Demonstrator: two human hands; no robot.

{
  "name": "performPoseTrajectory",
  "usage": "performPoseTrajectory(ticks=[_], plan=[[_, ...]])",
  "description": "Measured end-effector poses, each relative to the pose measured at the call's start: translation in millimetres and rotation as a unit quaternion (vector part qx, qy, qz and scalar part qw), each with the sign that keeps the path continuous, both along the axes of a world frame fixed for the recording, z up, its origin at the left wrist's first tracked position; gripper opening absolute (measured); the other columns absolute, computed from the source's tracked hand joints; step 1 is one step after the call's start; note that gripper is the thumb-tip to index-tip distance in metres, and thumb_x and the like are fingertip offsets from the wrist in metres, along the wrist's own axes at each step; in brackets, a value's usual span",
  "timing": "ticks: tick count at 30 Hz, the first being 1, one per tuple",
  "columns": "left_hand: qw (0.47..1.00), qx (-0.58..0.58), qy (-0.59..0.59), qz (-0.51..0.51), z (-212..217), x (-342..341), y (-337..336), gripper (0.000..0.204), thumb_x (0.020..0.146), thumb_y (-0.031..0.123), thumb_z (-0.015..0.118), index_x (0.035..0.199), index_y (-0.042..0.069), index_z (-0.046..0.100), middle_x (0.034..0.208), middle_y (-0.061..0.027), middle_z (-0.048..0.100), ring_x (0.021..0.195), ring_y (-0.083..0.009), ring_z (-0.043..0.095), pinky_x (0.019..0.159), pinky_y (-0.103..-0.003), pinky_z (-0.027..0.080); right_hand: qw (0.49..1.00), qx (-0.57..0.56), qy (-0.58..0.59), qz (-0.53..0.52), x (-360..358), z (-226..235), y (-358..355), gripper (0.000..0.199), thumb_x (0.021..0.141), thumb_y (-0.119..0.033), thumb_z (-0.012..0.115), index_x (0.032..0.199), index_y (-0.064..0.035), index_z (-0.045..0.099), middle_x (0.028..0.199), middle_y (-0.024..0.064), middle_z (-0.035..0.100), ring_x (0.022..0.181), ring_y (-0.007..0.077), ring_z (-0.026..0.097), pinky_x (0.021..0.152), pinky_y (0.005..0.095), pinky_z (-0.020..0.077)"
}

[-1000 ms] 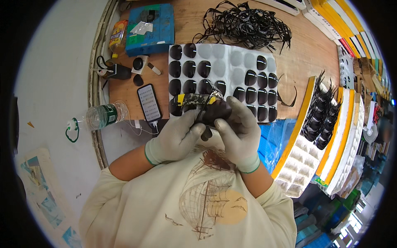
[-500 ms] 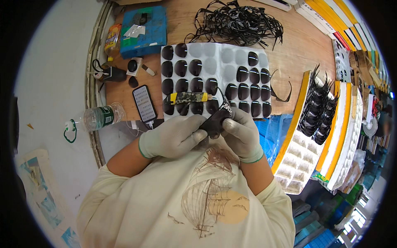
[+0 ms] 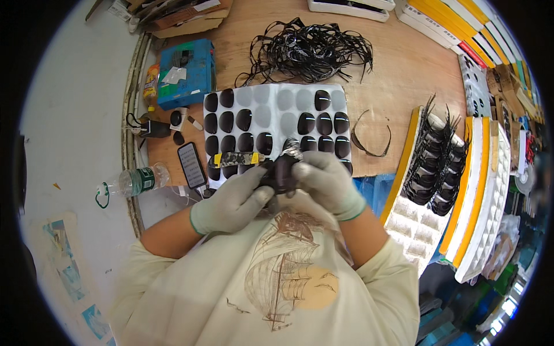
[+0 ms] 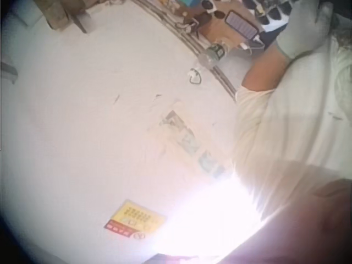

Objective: The person assembles sunglasses by inserting dark lenses into frames and attaching elastic straps. They repeatedly pick up frames and lenses from a foam tray, fit the lenses into the frame rims, and secure the straps before placing the completed units into a white tray.

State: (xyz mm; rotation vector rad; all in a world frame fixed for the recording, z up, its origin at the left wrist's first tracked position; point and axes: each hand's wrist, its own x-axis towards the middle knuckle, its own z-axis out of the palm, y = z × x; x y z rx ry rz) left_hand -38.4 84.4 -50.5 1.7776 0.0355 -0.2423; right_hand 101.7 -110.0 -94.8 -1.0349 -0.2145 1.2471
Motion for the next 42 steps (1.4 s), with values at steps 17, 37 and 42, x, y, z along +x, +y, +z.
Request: performPoseTrajectory(ticks=[17, 37, 42], plan=[[0.990, -0.012, -0.056, 0.132, -25, -37, 3, 0.026, 0.106, 0.018, 0.045, 0.113, -0.005, 0.054, 0.068, -0.0090, 0.065, 0.059, -0.0186, 0.065, 0.057, -0.031, 0.051, 0.999, -0.001, 0.040, 0.014, -23, -1, 25, 0.030, 0.098, -0.023, 0.063, 0.103, 0.0063, 0.065, 0.093, 0.0126, 0.067, 0.076, 0.0171, 0.061, 0.071, 0.0316, 0.0504], [0.998, 0.016, 0.060, -0.023, 10, -91, 82, 0.025, 0.100, 0.021, 0.053, 0.105, -0.004, 0.057, 0.078, -0.0161, 0.065, 0.073, -0.0276, 0.068, 0.068, -0.037, 0.052, 0.999, -0.008, 0.006, -0.052, -131, 10, 63, 0.034, 0.101, -0.029, 0.056, 0.093, 0.0034, 0.063, 0.082, 0.0081, 0.063, 0.072, 0.0136, 0.055, 0.067, 0.0279, 0.0438], [0.999, -0.005, -0.049, 0.002, -14, -78, 69, 0.029, 0.102, 0.020, 0.050, 0.119, -0.004, 0.053, 0.079, -0.0146, 0.066, 0.070, -0.0235, 0.067, 0.067, -0.034, 0.052, 0.994, -0.016, -0.015, -0.102, -111, 6, 66, 0.038, 0.101, -0.034, 0.055, 0.091, 0.0016, 0.061, 0.075, 0.0076, 0.059, 0.069, 0.0139, 0.052, 0.065, 0.0286, 0.0430]])
